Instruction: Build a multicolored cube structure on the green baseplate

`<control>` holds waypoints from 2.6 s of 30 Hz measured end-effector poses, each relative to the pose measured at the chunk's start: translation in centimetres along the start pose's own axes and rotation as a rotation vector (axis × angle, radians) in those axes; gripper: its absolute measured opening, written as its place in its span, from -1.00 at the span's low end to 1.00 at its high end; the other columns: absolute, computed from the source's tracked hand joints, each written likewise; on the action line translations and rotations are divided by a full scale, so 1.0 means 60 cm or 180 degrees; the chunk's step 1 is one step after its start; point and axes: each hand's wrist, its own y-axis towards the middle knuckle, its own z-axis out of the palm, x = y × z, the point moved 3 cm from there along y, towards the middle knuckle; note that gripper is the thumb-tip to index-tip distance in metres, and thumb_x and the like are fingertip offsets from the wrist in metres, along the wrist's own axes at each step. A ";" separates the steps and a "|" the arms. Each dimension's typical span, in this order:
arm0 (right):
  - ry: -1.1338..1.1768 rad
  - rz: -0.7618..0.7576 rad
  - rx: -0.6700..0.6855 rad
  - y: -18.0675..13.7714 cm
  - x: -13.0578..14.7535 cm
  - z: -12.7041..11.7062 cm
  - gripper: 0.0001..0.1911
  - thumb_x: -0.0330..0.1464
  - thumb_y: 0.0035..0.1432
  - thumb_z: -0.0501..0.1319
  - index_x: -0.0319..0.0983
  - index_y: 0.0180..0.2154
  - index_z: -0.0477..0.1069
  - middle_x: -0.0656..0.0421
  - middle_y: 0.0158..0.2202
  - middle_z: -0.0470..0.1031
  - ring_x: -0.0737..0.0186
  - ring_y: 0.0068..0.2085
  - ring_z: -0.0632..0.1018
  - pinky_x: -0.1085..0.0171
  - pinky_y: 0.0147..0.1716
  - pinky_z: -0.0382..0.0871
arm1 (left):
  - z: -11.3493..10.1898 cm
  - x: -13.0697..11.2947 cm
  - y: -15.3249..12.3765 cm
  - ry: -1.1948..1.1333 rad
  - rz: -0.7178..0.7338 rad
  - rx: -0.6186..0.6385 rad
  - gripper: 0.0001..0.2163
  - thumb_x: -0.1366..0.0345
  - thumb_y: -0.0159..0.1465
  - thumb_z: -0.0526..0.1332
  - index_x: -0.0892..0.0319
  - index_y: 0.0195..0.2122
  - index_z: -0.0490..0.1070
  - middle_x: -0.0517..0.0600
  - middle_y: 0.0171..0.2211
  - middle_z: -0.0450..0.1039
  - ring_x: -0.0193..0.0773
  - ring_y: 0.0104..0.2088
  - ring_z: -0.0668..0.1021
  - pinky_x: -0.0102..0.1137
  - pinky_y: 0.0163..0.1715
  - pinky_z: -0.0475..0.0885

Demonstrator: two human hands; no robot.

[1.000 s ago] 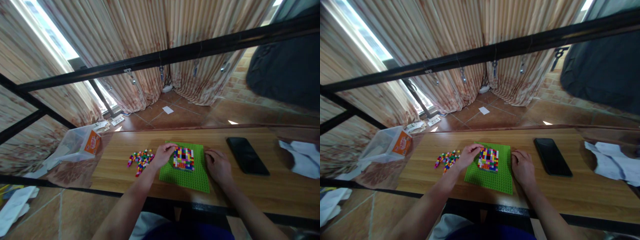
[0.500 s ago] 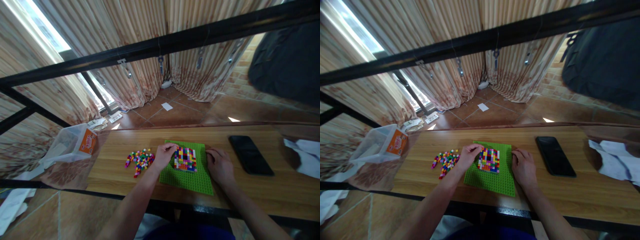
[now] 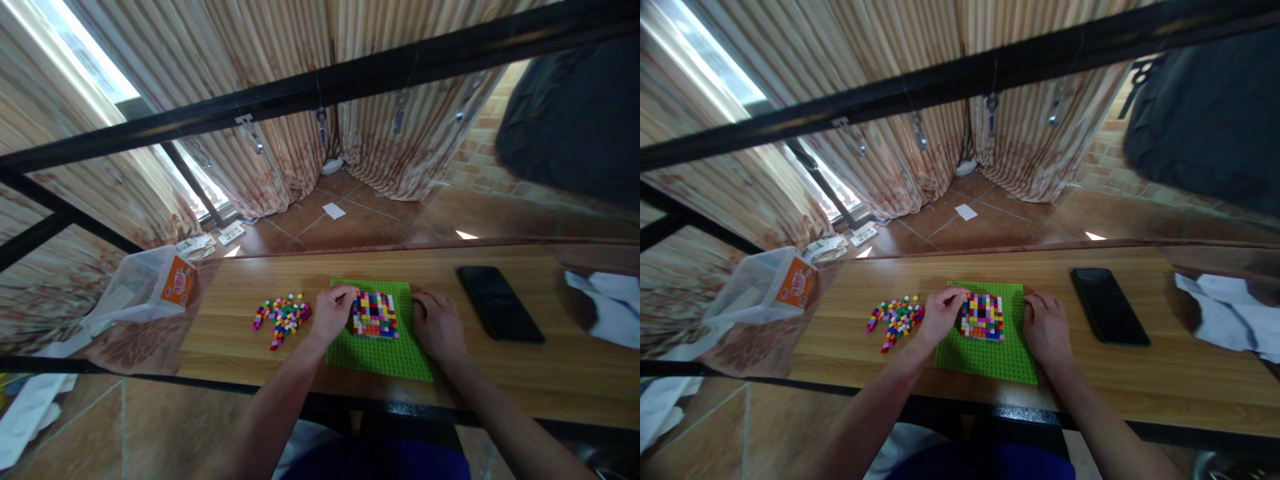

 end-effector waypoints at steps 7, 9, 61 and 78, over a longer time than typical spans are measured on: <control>-0.0013 -0.0102 -0.0014 0.002 0.001 -0.001 -0.77 -0.42 0.27 0.04 -0.26 -0.21 0.47 -0.01 -0.17 0.53 0.06 -0.14 0.48 0.07 -0.09 0.39 | 0.004 0.002 -0.008 -0.0149 -0.0125 0.0139 -0.80 0.27 0.28 0.19 0.21 -0.25 0.60 0.06 -0.25 0.64 -0.24 -0.23 0.63 -0.36 -0.18 0.52; -0.0031 -0.0124 -0.0003 0.002 0.001 -0.001 -0.77 -0.41 0.27 0.04 -0.26 -0.21 0.47 -0.01 -0.17 0.53 0.06 -0.15 0.48 0.07 -0.09 0.39 | -0.005 0.007 -0.011 -0.0203 -0.0202 0.0101 -0.76 0.26 0.31 0.16 0.21 -0.14 0.58 0.07 -0.21 0.63 -0.24 -0.23 0.63 -0.34 -0.18 0.53; 0.0004 0.0065 0.0132 0.007 0.011 -0.010 -0.75 -0.42 0.25 0.04 -0.24 -0.20 0.48 -0.02 -0.18 0.52 0.03 -0.12 0.46 0.04 -0.05 0.35 | 0.000 -0.080 -0.018 0.2359 0.0244 0.0724 -0.62 0.48 0.28 0.11 0.15 0.13 0.36 0.12 -0.10 0.54 -0.15 -0.20 0.58 -0.31 -0.17 0.49; -0.0021 0.0046 0.0166 0.006 0.009 -0.007 -0.75 -0.41 0.28 0.03 -0.23 -0.19 0.47 0.00 -0.17 0.52 0.04 -0.12 0.46 0.06 -0.06 0.35 | 0.009 -0.082 -0.012 0.2423 0.0278 0.0694 -0.51 0.52 0.25 0.10 0.18 0.22 0.24 0.15 -0.10 0.52 -0.11 -0.19 0.58 -0.30 -0.17 0.47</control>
